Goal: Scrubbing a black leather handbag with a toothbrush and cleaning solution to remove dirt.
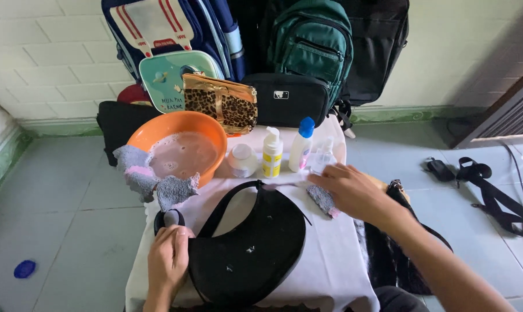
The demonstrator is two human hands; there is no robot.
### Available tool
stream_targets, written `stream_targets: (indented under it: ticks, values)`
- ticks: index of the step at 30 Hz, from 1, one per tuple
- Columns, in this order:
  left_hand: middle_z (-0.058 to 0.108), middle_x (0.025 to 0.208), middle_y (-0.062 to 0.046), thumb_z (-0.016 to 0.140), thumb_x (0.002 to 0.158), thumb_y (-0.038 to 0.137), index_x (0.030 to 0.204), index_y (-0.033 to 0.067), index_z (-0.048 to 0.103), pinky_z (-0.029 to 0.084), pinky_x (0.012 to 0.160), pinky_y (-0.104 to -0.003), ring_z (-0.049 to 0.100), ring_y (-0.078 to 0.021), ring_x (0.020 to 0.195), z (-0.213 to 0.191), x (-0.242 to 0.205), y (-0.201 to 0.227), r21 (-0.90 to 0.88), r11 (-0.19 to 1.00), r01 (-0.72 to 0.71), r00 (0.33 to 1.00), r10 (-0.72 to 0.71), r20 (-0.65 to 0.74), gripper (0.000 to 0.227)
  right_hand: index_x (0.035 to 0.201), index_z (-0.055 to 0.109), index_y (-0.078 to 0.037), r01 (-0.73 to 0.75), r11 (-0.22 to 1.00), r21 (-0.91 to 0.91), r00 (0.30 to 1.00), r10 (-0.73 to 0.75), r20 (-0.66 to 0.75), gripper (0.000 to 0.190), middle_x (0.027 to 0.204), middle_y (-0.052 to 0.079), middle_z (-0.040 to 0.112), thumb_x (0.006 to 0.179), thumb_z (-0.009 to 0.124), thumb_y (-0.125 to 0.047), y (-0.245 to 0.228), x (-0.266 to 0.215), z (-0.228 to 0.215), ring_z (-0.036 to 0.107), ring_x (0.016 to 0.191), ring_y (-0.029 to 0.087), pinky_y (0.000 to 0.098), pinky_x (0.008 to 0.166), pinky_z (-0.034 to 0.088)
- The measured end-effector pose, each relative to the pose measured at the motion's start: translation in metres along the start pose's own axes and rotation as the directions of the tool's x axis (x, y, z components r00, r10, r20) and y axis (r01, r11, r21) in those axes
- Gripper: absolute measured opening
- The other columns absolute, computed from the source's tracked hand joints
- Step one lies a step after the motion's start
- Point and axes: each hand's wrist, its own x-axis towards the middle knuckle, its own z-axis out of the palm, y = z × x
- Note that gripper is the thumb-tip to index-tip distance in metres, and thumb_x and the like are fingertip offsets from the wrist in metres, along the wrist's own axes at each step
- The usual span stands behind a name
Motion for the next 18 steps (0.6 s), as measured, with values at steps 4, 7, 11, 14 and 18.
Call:
stream_targets:
  ticks: [4, 7, 11, 14, 18]
  values:
    - [0.072, 0.080, -0.004, 0.048, 0.096, 0.011, 0.076, 0.0043, 0.069, 0.049, 0.073, -0.035, 0.060, -0.0228, 0.073, -0.002, 0.000, -0.002, -0.010, 1.000, 0.003, 1.000, -0.003, 0.016, 0.030, 0.141, 0.060, -0.021, -0.021, 1.000, -0.017, 0.996, 0.022, 0.090, 0.059, 0.117, 0.005, 0.064, 0.086, 0.062, 0.001, 0.000, -0.002, 0.021, 0.060, 0.102, 0.025, 0.0433, 0.091, 0.051]
    - [0.072, 0.081, -0.002, 0.049, 0.095, 0.013, 0.075, 0.0061, 0.070, 0.049, 0.074, -0.033, 0.061, -0.0222, 0.074, 0.001, -0.001, -0.004, 0.016, 1.000, 0.000, 1.000, 0.000, 0.014, 0.030, 0.137, 0.060, -0.020, -0.095, 0.991, 0.090, 0.978, 0.076, 0.193, 0.072, 0.104, 0.004, 0.063, 0.074, 0.054, 0.015, 0.004, -0.039, 0.003, 0.060, 0.097, 0.023, 0.0393, 0.084, 0.050]
    - [0.072, 0.079, -0.003, 0.050, 0.096, 0.011, 0.075, 0.0054, 0.070, 0.049, 0.072, -0.034, 0.061, -0.0225, 0.073, 0.001, 0.000, -0.004, 0.007, 1.000, -0.009, 1.000, 0.009, 0.008, 0.030, 0.134, 0.067, -0.026, -0.175, 0.974, 0.142, 0.952, 0.131, 0.278, 0.063, 0.114, 0.000, 0.072, 0.082, 0.054, 0.007, 0.008, -0.052, -0.018, 0.067, 0.100, 0.021, 0.0392, 0.091, 0.051]
    - [0.072, 0.079, -0.004, 0.048, 0.098, 0.012, 0.076, 0.0048, 0.071, 0.049, 0.074, -0.035, 0.061, -0.0232, 0.074, 0.002, -0.002, -0.004, 0.021, 1.000, 0.011, 1.000, -0.011, 0.018, 0.032, 0.138, 0.065, -0.028, -0.149, 0.985, 0.091, 0.961, 0.122, 0.249, 0.065, 0.114, 0.001, 0.070, 0.083, 0.057, 0.006, 0.006, -0.027, -0.008, 0.063, 0.103, 0.021, 0.0395, 0.093, 0.049]
    - [0.072, 0.080, -0.004, 0.048, 0.098, 0.011, 0.076, 0.0042, 0.071, 0.049, 0.074, -0.035, 0.061, -0.0233, 0.074, 0.002, -0.002, -0.004, 0.023, 1.000, 0.003, 1.000, -0.003, -0.003, 0.033, 0.140, 0.060, -0.017, -0.026, 0.999, 0.045, 0.990, 0.019, 0.143, 0.061, 0.120, 0.008, 0.062, 0.082, 0.060, 0.003, 0.001, 0.009, 0.024, 0.057, 0.106, 0.028, 0.0421, 0.091, 0.047]
